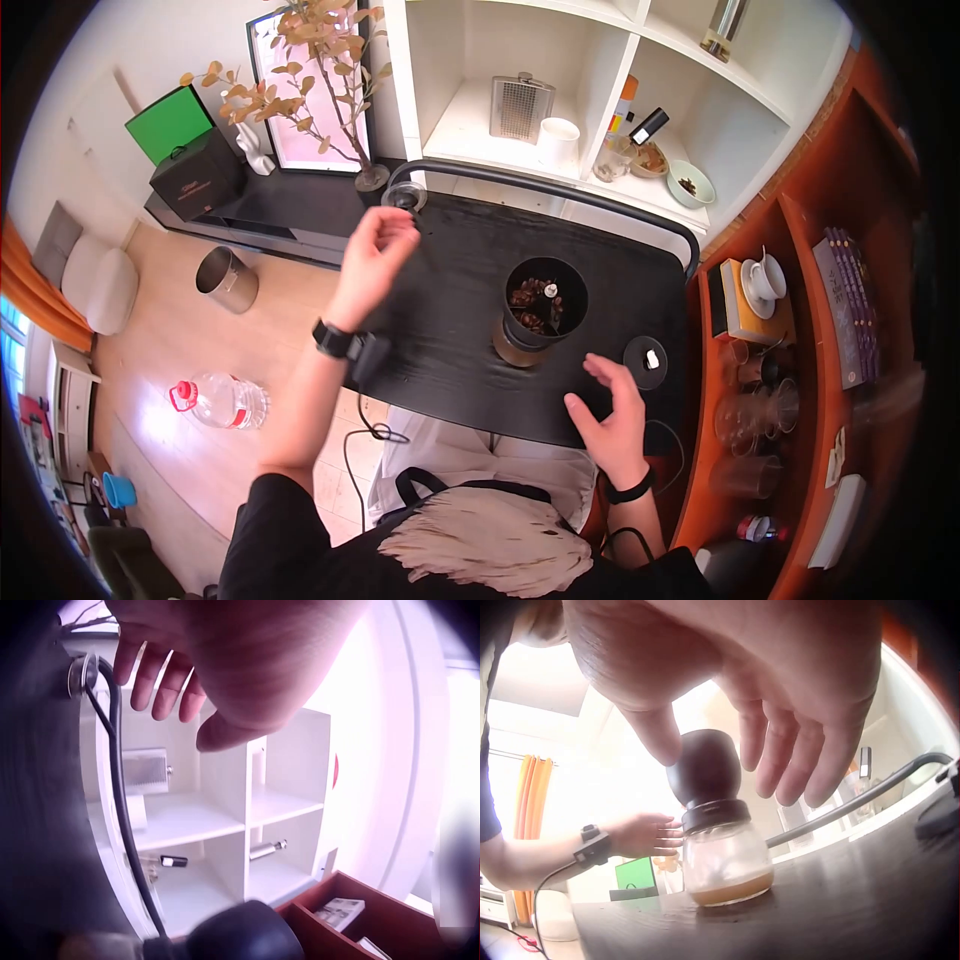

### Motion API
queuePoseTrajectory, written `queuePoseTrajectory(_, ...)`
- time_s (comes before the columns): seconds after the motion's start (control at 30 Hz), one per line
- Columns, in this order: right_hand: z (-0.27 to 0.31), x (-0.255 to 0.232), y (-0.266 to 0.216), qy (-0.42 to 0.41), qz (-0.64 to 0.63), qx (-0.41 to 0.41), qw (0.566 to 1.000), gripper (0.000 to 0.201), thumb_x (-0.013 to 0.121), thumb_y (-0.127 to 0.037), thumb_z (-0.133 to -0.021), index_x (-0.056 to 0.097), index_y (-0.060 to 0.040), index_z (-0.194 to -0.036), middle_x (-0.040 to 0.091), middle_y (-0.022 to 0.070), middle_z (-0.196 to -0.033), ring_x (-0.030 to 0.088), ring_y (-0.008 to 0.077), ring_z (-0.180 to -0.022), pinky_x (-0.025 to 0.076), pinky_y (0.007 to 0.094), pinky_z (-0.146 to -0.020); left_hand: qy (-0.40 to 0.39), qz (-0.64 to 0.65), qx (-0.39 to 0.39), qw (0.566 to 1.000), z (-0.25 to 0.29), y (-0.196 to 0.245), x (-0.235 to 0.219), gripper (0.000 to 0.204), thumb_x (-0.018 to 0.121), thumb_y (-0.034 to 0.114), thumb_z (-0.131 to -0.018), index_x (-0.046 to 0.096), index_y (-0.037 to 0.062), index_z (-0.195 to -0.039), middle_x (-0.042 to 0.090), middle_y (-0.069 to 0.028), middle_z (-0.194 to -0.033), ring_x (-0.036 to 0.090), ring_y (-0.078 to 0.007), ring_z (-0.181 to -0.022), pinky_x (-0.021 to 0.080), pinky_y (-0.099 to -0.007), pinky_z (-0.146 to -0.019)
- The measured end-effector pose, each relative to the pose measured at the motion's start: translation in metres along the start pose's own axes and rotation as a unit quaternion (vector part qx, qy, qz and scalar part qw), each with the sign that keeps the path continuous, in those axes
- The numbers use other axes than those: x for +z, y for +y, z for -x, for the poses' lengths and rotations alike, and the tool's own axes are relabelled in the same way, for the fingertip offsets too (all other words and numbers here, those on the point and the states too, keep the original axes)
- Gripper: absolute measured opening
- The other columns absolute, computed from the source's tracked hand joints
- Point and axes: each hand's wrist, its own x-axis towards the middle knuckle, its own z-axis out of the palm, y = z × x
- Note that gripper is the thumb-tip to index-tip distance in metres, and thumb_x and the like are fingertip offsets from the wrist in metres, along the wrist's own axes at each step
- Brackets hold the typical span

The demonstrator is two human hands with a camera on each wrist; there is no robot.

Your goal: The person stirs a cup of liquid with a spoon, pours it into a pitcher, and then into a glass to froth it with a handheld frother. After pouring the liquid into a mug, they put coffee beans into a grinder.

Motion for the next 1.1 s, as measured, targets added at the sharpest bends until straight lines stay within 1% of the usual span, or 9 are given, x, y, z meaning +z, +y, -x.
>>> queuePoseTrajectory(0.07,0.003,0.007,0.001,0.004,-0.006,-0.004,1.000,0.048,0.080,-0.011,-0.083,0.063,-0.0006,-0.127,0.067,0.0169,-0.116,0.067,0.0306,-0.108,0.053,0.0376,-0.096,0.066,0.032,-0.028,0.997,-0.030,-0.034,-0.030,0.018,0.068,0.016,-0.099,0.064,0.0048,-0.112,0.065,0.0013,-0.092,0.058,-0.0068,-0.082,0.048,-0.0235,-0.074)
queuePoseTrajectory(0.13,0.006,0.009,0.003,0.002,0.011,0.004,1.000,0.045,0.080,-0.010,-0.084,0.064,-0.0016,-0.125,0.069,0.0160,-0.113,0.068,0.0296,-0.107,0.053,0.0369,-0.095,0.117,-0.054,-0.115,0.985,-0.055,-0.058,-0.055,0.017,0.065,0.023,-0.101,0.064,0.0072,-0.108,0.066,-0.0003,-0.096,0.058,-0.0078,-0.080,0.050,-0.0254,-0.072)
queuePoseTrajectory(0.23,0.009,0.011,0.005,-0.003,0.009,0.010,1.000,0.041,0.079,-0.011,-0.084,0.065,-0.0025,-0.122,0.070,0.0152,-0.109,0.068,0.0286,-0.104,0.054,0.0365,-0.093,0.099,-0.097,-0.177,0.974,-0.081,-0.088,-0.073,0.019,0.062,0.024,-0.102,0.065,0.0063,-0.104,0.066,-0.0027,-0.092,0.060,-0.0097,-0.072,0.051,-0.0279,-0.064)
queuePoseTrajectory(0.3,0.011,0.011,0.003,-0.006,0.009,0.011,1.000,0.040,0.079,-0.011,-0.085,0.066,-0.0027,-0.121,0.070,0.0151,-0.108,0.068,0.0285,-0.103,0.054,0.0366,-0.092,0.032,-0.145,-0.223,0.963,-0.091,-0.096,-0.074,0.024,0.056,0.027,-0.103,0.064,0.0046,-0.099,0.066,-0.0051,-0.082,0.060,-0.0130,-0.060,0.050,-0.0305,-0.053)
queuePoseTrajectory(0.4,0.015,0.013,0.001,-0.004,0.008,0.014,1.000,0.037,0.078,-0.011,-0.086,0.067,-0.0029,-0.120,0.071,0.0153,-0.107,0.070,0.0281,-0.100,0.055,0.0363,-0.091,-0.008,-0.146,-0.265,0.953,-0.104,-0.102,-0.068,0.028,0.052,0.028,-0.103,0.064,0.0035,-0.095,0.064,-0.0062,-0.074,0.058,-0.0154,-0.051,0.047,-0.0317,-0.046)
queuePoseTrajectory(0.53,0.021,0.010,0.004,-0.015,-0.005,0.040,0.999,0.037,0.075,-0.006,-0.087,0.066,-0.0023,-0.123,0.071,0.0142,-0.110,0.070,0.0241,-0.103,0.055,0.0344,-0.092,-0.026,-0.176,-0.263,0.948,-0.108,-0.103,-0.055,0.029,0.052,0.026,-0.098,0.064,0.0031,-0.084,0.065,-0.0054,-0.068,0.059,-0.0156,-0.049,0.049,-0.0320,-0.045)
queuePoseTrajectory(0.73,0.023,0.010,0.008,-0.022,-0.005,0.047,0.999,0.037,0.075,-0.006,-0.087,0.066,-0.0027,-0.123,0.071,0.0139,-0.109,0.071,0.0239,-0.102,0.055,0.0345,-0.092,-0.027,-0.162,-0.250,0.954,-0.108,-0.105,-0.049,0.027,0.051,0.022,-0.098,0.060,0.0036,-0.081,0.063,-0.0069,-0.067,0.057,-0.0161,-0.046,0.044,-0.0312,-0.041)
queuePoseTrajectory(0.93,0.019,0.017,0.010,-0.023,-0.017,0.037,0.999,0.038,0.075,-0.006,-0.088,0.065,-0.0029,-0.124,0.071,0.0137,-0.110,0.071,0.0236,-0.102,0.055,0.0344,-0.092,0.001,-0.138,-0.292,0.947,-0.105,-0.097,-0.045,0.025,0.051,0.022,-0.099,0.060,0.0028,-0.085,0.066,-0.0080,-0.071,0.058,-0.0165,-0.047,0.043,-0.0312,-0.040)
queuePoseTrajectory(1.1,0.017,0.016,0.008,-0.015,-0.012,0.028,0.999,0.038,0.078,-0.011,-0.087,0.066,-0.0038,-0.123,0.072,0.0142,-0.108,0.071,0.0259,-0.098,0.056,0.0348,-0.088,-0.021,-0.097,-0.295,0.950,-0.112,-0.107,-0.043,0.022,0.052,0.020,-0.099,0.060,0.0032,-0.088,0.065,-0.0080,-0.072,0.058,-0.0155,-0.047,0.042,-0.0295,-0.038)
